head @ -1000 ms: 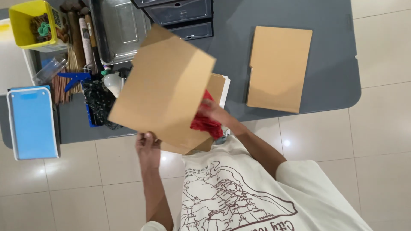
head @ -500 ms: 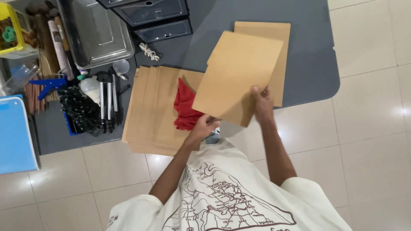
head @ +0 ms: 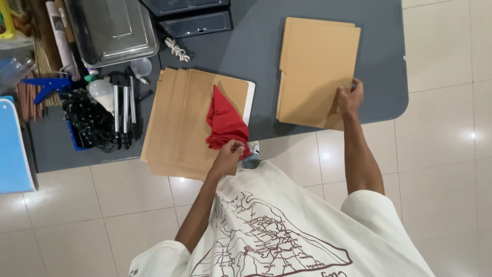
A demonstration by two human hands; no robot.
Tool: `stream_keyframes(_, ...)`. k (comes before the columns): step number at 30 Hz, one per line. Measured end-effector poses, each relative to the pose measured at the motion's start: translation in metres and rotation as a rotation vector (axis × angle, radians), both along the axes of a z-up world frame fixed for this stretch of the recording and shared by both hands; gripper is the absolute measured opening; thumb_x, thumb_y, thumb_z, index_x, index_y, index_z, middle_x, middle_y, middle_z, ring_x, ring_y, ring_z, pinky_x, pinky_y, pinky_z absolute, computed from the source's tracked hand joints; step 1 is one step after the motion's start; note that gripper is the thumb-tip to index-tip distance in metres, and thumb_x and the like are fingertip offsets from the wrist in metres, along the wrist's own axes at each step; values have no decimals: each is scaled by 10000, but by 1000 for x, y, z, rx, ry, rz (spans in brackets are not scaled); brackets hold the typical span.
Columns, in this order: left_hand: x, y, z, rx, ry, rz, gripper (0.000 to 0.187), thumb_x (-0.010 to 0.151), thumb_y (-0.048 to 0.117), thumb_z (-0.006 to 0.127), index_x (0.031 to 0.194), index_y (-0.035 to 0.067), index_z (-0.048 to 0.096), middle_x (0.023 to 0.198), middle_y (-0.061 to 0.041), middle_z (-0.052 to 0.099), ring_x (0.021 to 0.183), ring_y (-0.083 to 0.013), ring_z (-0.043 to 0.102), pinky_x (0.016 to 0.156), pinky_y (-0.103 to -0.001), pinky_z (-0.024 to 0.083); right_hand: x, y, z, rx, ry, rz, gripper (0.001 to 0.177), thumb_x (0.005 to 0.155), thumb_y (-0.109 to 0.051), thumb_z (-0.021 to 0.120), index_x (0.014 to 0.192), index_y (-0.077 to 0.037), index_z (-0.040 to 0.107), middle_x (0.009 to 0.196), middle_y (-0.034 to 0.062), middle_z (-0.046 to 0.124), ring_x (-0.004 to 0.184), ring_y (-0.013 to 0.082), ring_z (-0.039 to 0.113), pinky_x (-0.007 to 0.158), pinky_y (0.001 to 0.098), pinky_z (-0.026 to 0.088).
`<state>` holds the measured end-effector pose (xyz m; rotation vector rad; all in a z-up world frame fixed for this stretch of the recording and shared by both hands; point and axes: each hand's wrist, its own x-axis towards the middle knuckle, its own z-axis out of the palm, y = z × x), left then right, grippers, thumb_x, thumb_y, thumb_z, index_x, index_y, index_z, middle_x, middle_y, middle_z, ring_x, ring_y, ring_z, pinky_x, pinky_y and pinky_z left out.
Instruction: The person wipes the surface of several brown paper folders with a red cloth on a gray table. They repeatedly pick up a folder, wipe it, and place it back on the stack. The person also moves a separate folder aside to access the stack.
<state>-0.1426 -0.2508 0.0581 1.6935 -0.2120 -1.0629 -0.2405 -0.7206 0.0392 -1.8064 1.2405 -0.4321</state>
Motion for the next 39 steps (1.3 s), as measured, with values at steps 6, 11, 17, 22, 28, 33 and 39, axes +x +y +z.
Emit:
stream_keyframes(6,-7,32,-29,32,44,54,232,973,197,651,1117,17,672,984,-69,705,875,-138,684,811,-287,550,-6,-13,-54,-324,64,29,476,936,-112,786,1343,2,568,1222,171,563,1111,312,599,972,434,506)
stream_keyframes(11,-11,35,-21,36,19,79,240,961,194,653,1104,3,676,982,-63,699,894,-137,682,836,-283,546,12,-3,-39,-249,158,-18,464,913,-176,797,1292,-21,580,1216,148,523,1107,314,587,984,439,498)
stream_keyframes(17,-11,38,-12,64,63,82,243,969,202,654,1111,5,667,977,-69,694,904,-138,676,850,-286,537,16,-4,-43,-274,220,-18,425,904,-192,811,1229,-16,602,1208,154,496,1101,323,551,968,449,492)
stream_keyframes(22,-7,43,-11,80,75,90,246,974,219,642,1117,19,661,988,-63,711,907,-131,694,845,-285,541,19,-5,-40,-263,230,-19,432,908,-211,811,1240,-23,607,1223,150,495,1136,313,523,994,446,478)
stream_keyframes(28,-2,46,-5,128,40,86,246,975,217,640,1122,21,665,977,-75,719,903,-137,686,842,-289,537,21,-2,-35,-220,269,-25,435,918,-220,790,1251,-21,593,1229,151,481,1145,315,509,990,447,473)
stream_keyframes(33,0,44,-6,132,42,89,240,970,205,637,1109,12,669,966,-73,715,898,-142,684,850,-295,539,23,-3,-39,-235,279,-24,438,915,-223,798,1249,-18,604,1226,164,477,1162,333,490,998,462,462)
stream_keyframes(39,4,49,-11,136,20,91,236,966,204,636,1108,18,672,971,-73,722,901,-145,696,852,-294,545,21,-9,-46,-266,291,5,475,892,-236,814,1268,-19,622,1224,182,502,1160,359,494,1009,476,444)
